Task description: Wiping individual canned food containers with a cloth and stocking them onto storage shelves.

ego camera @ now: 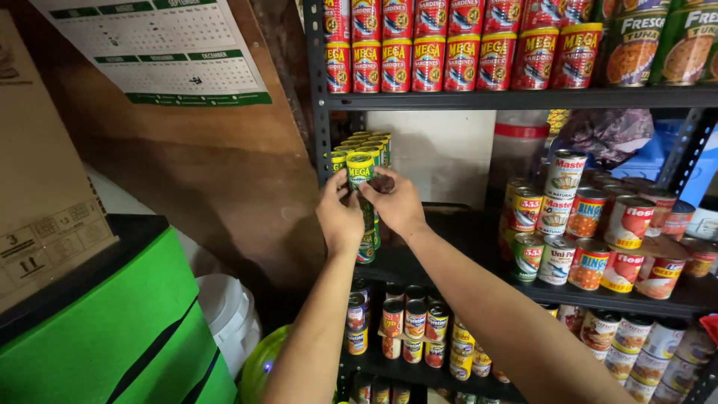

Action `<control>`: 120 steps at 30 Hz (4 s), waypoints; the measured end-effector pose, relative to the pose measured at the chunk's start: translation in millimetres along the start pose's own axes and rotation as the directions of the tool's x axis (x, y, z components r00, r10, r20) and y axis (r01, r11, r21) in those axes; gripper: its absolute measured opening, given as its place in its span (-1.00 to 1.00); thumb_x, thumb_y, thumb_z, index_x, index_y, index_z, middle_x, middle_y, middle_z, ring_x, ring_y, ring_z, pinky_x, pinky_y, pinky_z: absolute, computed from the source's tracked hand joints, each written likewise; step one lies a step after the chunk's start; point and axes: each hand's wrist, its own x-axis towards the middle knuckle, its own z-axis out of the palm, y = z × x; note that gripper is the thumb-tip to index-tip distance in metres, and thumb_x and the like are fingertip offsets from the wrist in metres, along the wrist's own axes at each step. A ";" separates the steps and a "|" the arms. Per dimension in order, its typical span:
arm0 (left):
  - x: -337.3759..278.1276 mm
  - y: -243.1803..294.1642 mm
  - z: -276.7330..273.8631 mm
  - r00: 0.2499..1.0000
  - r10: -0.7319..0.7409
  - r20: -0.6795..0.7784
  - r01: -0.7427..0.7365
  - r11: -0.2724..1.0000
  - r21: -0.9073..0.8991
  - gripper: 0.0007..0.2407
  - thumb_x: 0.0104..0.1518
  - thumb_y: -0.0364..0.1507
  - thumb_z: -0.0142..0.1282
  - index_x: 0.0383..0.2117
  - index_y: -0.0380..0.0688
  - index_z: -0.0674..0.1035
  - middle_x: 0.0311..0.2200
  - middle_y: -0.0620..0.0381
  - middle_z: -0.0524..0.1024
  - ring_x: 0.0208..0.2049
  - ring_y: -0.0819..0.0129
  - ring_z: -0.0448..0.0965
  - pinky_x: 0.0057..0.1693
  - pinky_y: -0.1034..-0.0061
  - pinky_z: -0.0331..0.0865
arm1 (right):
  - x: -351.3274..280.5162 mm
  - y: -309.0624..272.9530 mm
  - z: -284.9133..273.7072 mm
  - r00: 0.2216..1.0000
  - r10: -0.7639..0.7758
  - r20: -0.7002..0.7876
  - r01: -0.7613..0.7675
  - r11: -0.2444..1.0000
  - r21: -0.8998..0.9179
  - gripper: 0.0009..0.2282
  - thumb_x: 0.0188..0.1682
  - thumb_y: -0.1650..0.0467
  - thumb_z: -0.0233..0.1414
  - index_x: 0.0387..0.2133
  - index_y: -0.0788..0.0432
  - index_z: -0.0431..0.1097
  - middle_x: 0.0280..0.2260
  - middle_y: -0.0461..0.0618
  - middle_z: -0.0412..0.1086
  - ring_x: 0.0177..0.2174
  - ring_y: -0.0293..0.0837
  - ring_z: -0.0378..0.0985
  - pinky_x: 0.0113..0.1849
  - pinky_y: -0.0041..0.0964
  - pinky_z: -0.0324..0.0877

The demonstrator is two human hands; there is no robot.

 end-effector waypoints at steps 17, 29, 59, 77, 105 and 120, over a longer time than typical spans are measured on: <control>-17.6 8.1 -4.5 0.958 -0.283 0.039 0.267 0.937 0.225 -0.67 0.06 -0.45 0.22 -0.02 0.26 0.62 -0.13 0.17 0.67 -0.05 0.29 0.64 0.09 0.37 0.53 | 4.4 30.3 5.5 0.995 0.096 0.004 -0.094 0.984 -0.153 -0.66 -0.21 0.16 0.29 -0.25 0.06 0.59 -0.43 0.09 0.58 -0.26 0.08 0.66 -0.22 -0.05 0.52; -32.6 25.2 -15.2 0.934 -0.357 0.013 0.333 0.884 0.328 -0.69 0.11 -0.44 0.10 -0.03 0.32 0.65 -0.22 0.22 0.69 -0.05 0.22 0.65 0.11 0.26 0.50 | 2.5 37.6 8.5 0.993 0.117 0.022 -0.113 0.986 -0.123 -0.68 -0.21 0.10 0.29 -0.38 0.06 0.58 -0.41 0.05 0.58 -0.23 0.07 0.65 -0.23 -0.09 0.52; -69.7 16.0 -39.7 0.998 0.009 0.063 -0.017 0.991 0.132 -0.57 -0.02 -0.64 0.05 0.05 -0.08 0.59 -0.13 -0.03 0.57 -0.15 0.00 0.68 -0.03 0.24 0.59 | -64.8 24.9 0.4 0.986 0.033 -0.165 -0.039 0.999 -0.030 -0.65 -0.18 0.21 0.29 -0.15 0.04 0.54 -0.35 0.09 0.59 -0.21 0.01 0.65 -0.19 -0.11 0.54; -356.7 -117.6 -192.9 0.830 -0.514 0.218 0.418 0.831 0.367 -0.79 0.28 -0.48 0.04 -0.01 -0.16 0.60 -0.22 -0.06 0.64 -0.13 0.11 0.65 -0.12 0.36 0.52 | -364.7 274.6 -73.5 0.077 0.732 0.677 -0.913 -0.221 0.342 -0.62 0.08 0.07 0.04 -0.37 0.14 0.30 -0.59 -0.23 0.28 -0.64 -0.40 0.37 -0.66 -0.71 0.15; -400.1 -131.0 -174.0 0.594 -0.520 0.613 -0.135 0.687 0.714 -0.40 -0.26 -0.37 0.50 -0.04 0.12 0.37 -0.26 0.12 0.59 -0.16 0.08 0.53 0.02 0.12 0.23 | -364.9 218.6 -62.5 0.311 0.790 0.528 -0.760 -0.126 0.637 -0.86 -0.16 0.48 0.04 -0.35 0.27 0.29 -0.44 0.08 0.40 -0.50 -0.09 0.58 -0.45 -0.42 0.50; -422.0 -112.3 -130.2 0.211 -0.891 0.402 0.896 0.011 -0.445 -0.46 0.10 -0.13 0.25 0.14 -0.02 0.30 0.08 0.02 0.34 0.08 0.18 0.40 0.20 0.27 0.27 | -404.2 238.0 -9.2 0.707 0.667 0.235 -0.686 0.566 0.458 -0.51 0.12 0.26 0.10 0.20 0.32 0.18 0.12 0.33 0.21 0.12 0.15 0.20 0.11 0.07 0.20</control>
